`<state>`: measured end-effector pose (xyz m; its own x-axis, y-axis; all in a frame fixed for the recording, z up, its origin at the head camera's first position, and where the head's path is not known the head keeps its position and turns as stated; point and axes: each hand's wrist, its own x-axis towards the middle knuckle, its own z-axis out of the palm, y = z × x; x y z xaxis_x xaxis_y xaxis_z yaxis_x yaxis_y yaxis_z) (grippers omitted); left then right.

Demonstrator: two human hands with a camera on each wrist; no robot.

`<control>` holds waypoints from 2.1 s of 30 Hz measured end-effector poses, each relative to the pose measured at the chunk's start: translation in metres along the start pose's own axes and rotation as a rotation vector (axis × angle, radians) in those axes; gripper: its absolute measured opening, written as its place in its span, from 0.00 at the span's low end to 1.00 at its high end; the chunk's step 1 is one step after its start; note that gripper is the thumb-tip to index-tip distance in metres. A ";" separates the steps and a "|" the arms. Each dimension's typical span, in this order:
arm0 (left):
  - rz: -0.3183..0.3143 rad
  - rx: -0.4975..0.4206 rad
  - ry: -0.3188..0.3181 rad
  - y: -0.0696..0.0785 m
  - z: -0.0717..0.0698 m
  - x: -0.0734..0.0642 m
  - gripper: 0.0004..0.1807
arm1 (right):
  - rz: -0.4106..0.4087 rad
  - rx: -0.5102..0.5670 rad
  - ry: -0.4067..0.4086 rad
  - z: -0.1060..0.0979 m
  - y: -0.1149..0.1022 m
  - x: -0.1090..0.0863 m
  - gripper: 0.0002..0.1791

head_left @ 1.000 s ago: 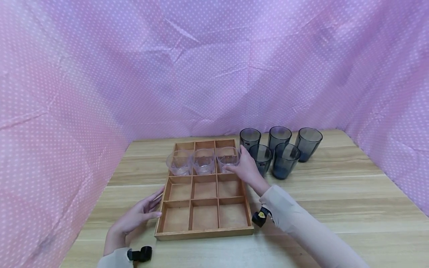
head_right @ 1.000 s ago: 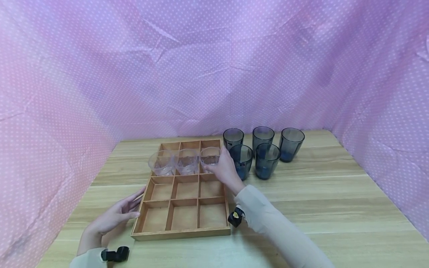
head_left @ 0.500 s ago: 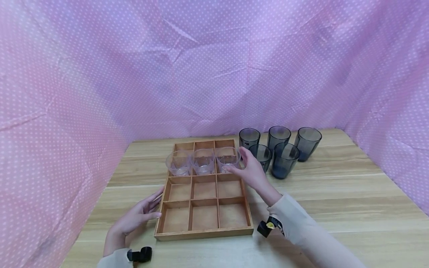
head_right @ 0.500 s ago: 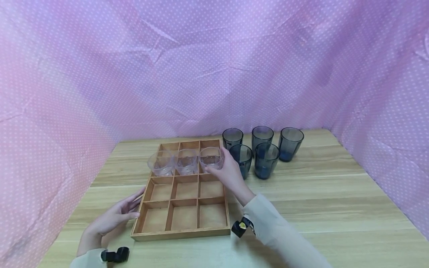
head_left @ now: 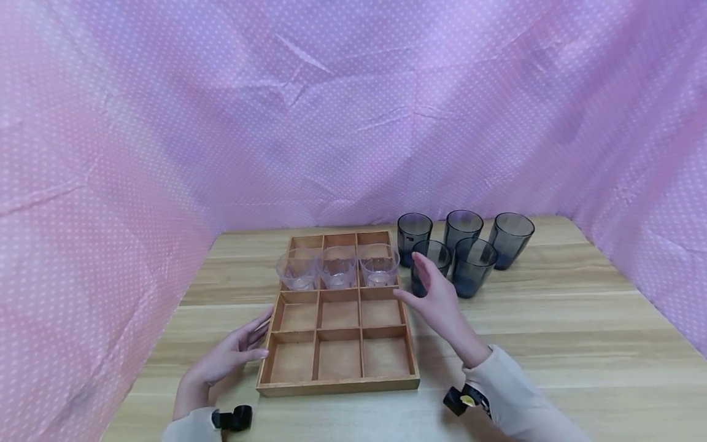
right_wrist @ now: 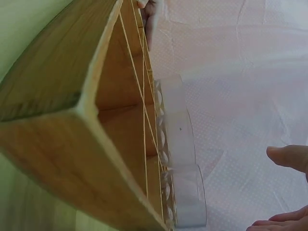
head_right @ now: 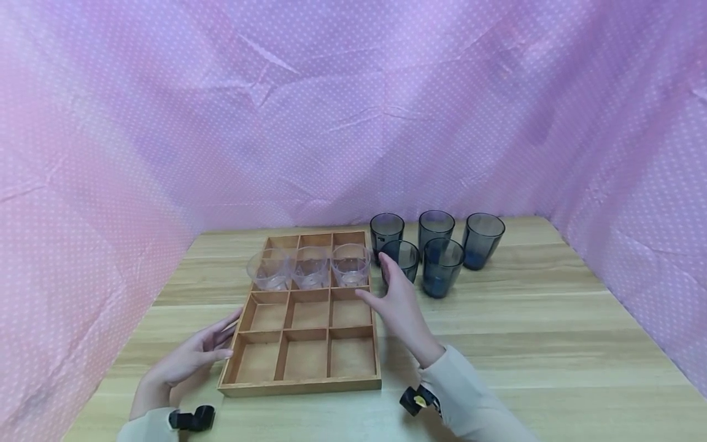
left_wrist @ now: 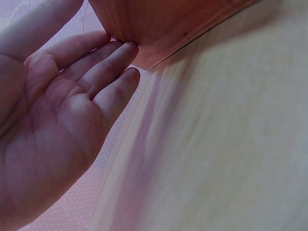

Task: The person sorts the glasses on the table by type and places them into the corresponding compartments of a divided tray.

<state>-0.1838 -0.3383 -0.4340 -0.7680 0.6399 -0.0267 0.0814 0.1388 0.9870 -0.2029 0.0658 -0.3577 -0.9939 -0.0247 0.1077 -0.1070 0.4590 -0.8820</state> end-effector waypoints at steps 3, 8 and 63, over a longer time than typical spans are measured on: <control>-0.005 0.002 -0.003 0.002 -0.001 0.001 0.44 | 0.011 0.001 0.027 -0.007 0.004 -0.003 0.43; 0.002 0.001 -0.012 0.004 -0.002 0.002 0.44 | 0.010 -0.034 0.088 -0.018 0.013 -0.005 0.43; -0.020 0.010 0.018 0.007 0.009 -0.004 0.45 | 0.136 -0.051 0.231 -0.027 0.053 0.002 0.40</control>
<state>-0.1740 -0.3330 -0.4290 -0.7808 0.6233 -0.0431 0.0722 0.1586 0.9847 -0.2096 0.1141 -0.3921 -0.9658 0.2408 0.0964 0.0346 0.4882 -0.8721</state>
